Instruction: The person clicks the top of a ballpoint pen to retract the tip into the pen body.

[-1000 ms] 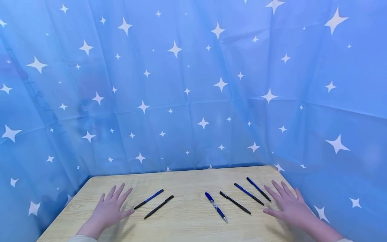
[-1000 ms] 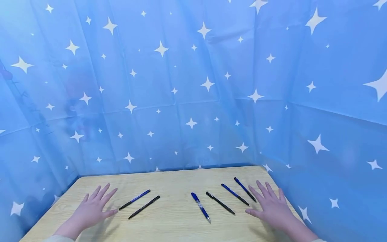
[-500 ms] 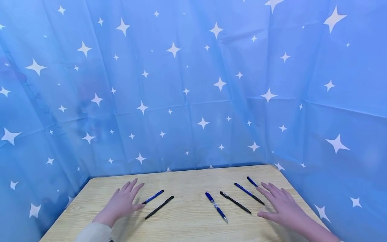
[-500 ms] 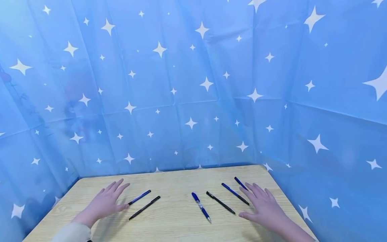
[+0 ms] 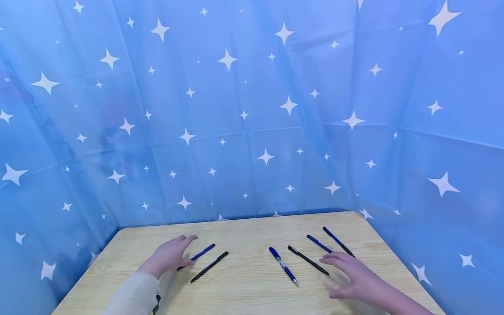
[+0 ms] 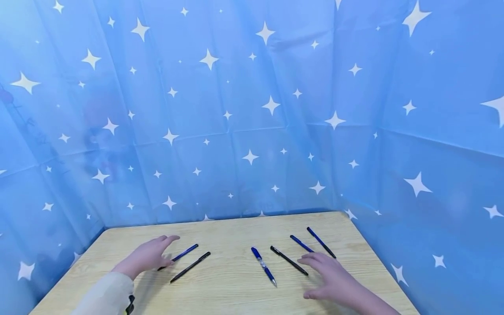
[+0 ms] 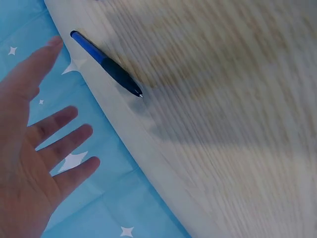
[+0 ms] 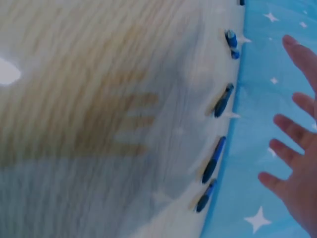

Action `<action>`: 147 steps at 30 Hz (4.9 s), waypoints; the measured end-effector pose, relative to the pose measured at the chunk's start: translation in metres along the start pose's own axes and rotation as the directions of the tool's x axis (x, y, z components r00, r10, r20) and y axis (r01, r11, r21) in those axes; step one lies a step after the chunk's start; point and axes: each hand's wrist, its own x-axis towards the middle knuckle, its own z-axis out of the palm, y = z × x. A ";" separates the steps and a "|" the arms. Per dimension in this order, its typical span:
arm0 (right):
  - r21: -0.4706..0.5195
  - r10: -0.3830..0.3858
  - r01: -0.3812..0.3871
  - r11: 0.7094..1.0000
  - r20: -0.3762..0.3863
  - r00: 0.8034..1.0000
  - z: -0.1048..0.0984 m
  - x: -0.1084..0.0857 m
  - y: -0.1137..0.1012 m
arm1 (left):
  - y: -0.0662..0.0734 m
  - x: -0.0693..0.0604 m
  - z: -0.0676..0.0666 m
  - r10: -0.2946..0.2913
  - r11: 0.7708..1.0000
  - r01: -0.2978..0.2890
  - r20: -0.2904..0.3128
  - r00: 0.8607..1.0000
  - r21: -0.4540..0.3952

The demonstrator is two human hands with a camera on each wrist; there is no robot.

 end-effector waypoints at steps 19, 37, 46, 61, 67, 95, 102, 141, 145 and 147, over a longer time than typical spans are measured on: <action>0.284 -0.024 -0.062 0.957 0.289 0.957 0.009 -0.003 -0.007 | -0.002 0.033 0.011 0.129 0.984 -0.096 0.238 0.963 -0.147; 0.465 -0.032 -0.143 0.874 0.349 0.937 0.017 -0.001 -0.014 | -0.015 0.041 0.013 0.151 0.892 0.024 0.349 0.925 -0.451; 0.473 0.005 -0.175 0.864 0.338 0.941 0.018 0.009 -0.019 | -0.016 0.038 0.009 0.217 0.861 -0.022 0.329 0.919 -0.507; 0.406 -0.038 -0.077 0.911 0.267 0.963 0.019 0.043 -0.024 | 0.000 0.031 0.006 -0.009 0.740 0.292 0.424 0.906 -0.607; 0.402 -0.013 -0.093 0.911 0.253 0.967 0.020 0.057 -0.027 | 0.009 0.029 0.004 -0.008 0.753 0.252 0.375 0.927 -0.608; 0.436 0.060 -0.125 0.891 0.159 0.985 0.018 0.119 -0.053 | 0.082 0.053 -0.024 0.237 0.727 -0.090 0.126 0.963 -0.681; 0.454 0.071 -0.089 0.887 0.058 0.996 0.017 0.126 -0.055 | 0.102 0.053 -0.028 0.270 0.683 -0.166 0.035 0.962 -0.711; 0.818 0.248 0.143 0.557 -0.328 0.912 0.019 0.138 -0.093 | 0.202 0.035 -0.014 -0.011 0.460 -0.122 -0.143 0.990 -0.880; 0.830 0.263 0.152 0.536 -0.336 0.904 0.022 0.137 -0.095 | 0.207 0.034 -0.009 -0.071 0.416 -0.096 -0.137 0.988 -0.904; 0.842 0.265 0.159 0.516 -0.333 0.905 0.024 0.138 -0.096 | 0.209 0.034 -0.007 -0.100 0.411 -0.087 -0.140 0.985 -0.907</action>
